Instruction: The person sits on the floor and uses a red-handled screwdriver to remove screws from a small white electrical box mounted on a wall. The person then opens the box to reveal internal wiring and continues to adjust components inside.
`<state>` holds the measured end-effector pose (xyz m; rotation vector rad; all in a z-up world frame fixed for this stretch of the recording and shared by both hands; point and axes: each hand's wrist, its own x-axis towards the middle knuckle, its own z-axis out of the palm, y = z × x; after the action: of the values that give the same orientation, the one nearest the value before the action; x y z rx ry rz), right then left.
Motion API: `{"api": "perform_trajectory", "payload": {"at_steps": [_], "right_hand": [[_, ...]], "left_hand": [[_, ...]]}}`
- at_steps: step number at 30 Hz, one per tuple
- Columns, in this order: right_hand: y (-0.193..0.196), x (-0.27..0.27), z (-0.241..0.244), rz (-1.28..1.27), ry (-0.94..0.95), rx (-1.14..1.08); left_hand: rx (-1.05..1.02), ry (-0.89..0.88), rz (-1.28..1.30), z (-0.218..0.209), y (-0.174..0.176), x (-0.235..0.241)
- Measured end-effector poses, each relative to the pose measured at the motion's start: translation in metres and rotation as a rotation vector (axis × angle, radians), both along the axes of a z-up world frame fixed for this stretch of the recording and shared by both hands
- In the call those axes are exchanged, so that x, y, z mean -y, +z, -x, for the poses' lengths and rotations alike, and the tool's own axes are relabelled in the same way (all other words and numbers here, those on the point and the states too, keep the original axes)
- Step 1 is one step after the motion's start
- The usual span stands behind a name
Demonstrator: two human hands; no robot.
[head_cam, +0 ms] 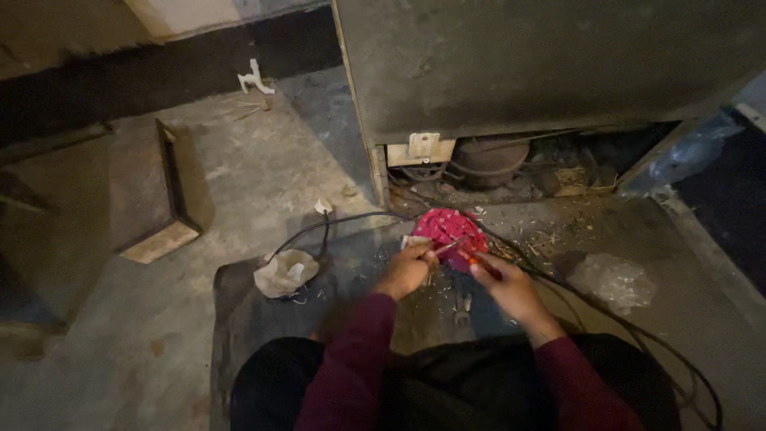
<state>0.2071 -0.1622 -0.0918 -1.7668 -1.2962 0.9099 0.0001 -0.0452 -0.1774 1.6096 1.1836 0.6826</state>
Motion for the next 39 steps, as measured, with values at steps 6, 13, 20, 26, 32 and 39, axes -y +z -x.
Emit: {"api": "perform_trajectory", "payload": {"at_steps": [6, 13, 20, 26, 32, 39], "right_hand": [[0.005, 0.003, -0.006, 0.117, -0.02, 0.27], [0.035, 0.006, 0.008, 0.478, 0.088, 0.258], [0.023, 0.007, 0.001, 0.254, 0.23, 0.071], [-0.004, 0.002, -0.011, 0.288, 0.236, 0.125], [-0.005, 0.003, -0.014, 0.03, 0.288, 0.062], [0.012, 0.012, -0.006, 0.198, 0.176, -0.055]], "left_hand": [[-0.542, -0.142, -0.049, 0.031, 0.107, 0.021], [-0.752, -0.287, -0.103, 0.043, 0.122, 0.021], [-0.675, -0.269, -0.201, 0.047, 0.122, 0.025], [-0.573, -0.26, -0.275, 0.046, 0.117, 0.03], [-0.556, -0.251, -0.381, 0.043, 0.124, 0.031], [-0.622, -0.351, -0.41, 0.035, 0.136, 0.034]]}}
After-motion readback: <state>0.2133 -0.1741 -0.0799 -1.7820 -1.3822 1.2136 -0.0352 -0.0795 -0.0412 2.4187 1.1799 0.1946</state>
